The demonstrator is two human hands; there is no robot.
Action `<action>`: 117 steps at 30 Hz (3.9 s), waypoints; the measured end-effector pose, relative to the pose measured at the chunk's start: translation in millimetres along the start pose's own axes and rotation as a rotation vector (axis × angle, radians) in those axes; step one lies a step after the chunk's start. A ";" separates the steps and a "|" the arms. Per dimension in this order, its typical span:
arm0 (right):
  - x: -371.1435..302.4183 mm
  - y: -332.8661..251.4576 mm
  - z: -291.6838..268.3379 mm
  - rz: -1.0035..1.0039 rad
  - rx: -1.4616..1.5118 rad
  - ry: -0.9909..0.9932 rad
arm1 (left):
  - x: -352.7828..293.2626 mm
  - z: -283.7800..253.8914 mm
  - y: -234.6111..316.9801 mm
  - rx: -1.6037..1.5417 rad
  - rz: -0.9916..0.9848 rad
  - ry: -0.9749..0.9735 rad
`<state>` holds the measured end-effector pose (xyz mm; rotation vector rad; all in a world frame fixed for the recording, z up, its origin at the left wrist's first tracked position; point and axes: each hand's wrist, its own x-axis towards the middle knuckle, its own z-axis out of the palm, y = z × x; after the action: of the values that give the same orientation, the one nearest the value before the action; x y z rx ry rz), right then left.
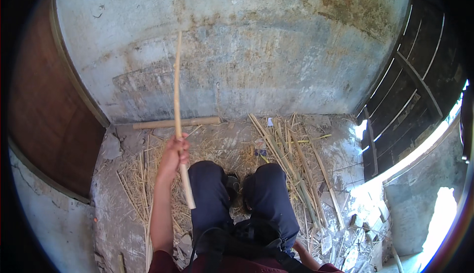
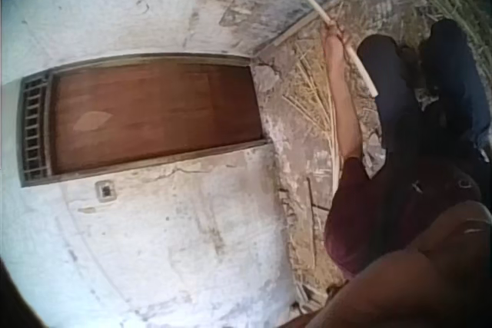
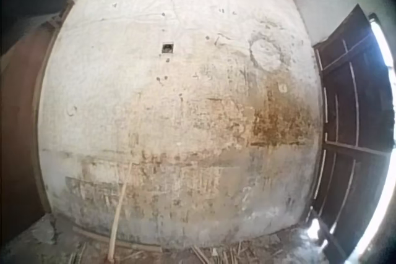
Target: The person whittles and shapes a long bamboo pole using a knife while sitting on the floor.
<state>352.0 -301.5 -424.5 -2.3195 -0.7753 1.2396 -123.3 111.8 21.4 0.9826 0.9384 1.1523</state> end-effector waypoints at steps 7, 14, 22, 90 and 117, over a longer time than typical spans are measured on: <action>-4.9 -16.5 6.5 -0.015 0.025 -0.019 | -39.5 -173.4 -79.6 0.595 0.226 0.486; -9.2 -24.9 13.7 0.002 0.023 -0.048 | -228.3 -251.3 -305.5 1.124 0.064 0.667; -10.7 -31.3 5.2 0.058 0.005 -0.015 | -326.2 -153.6 -399.7 1.003 -0.673 0.623; 209.0 -291.7 -11.0 0.048 -0.047 -0.051 | -10.2 -85.2 -308.2 0.827 -0.864 0.543; 331.1 -215.4 -120.5 -0.310 -0.002 0.320 | -76.2 -170.7 -323.9 0.879 -0.529 0.522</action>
<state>542.9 64.2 -443.9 -2.2150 -0.9715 0.7143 -205.9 17.7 -330.9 1.0105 2.0872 0.5130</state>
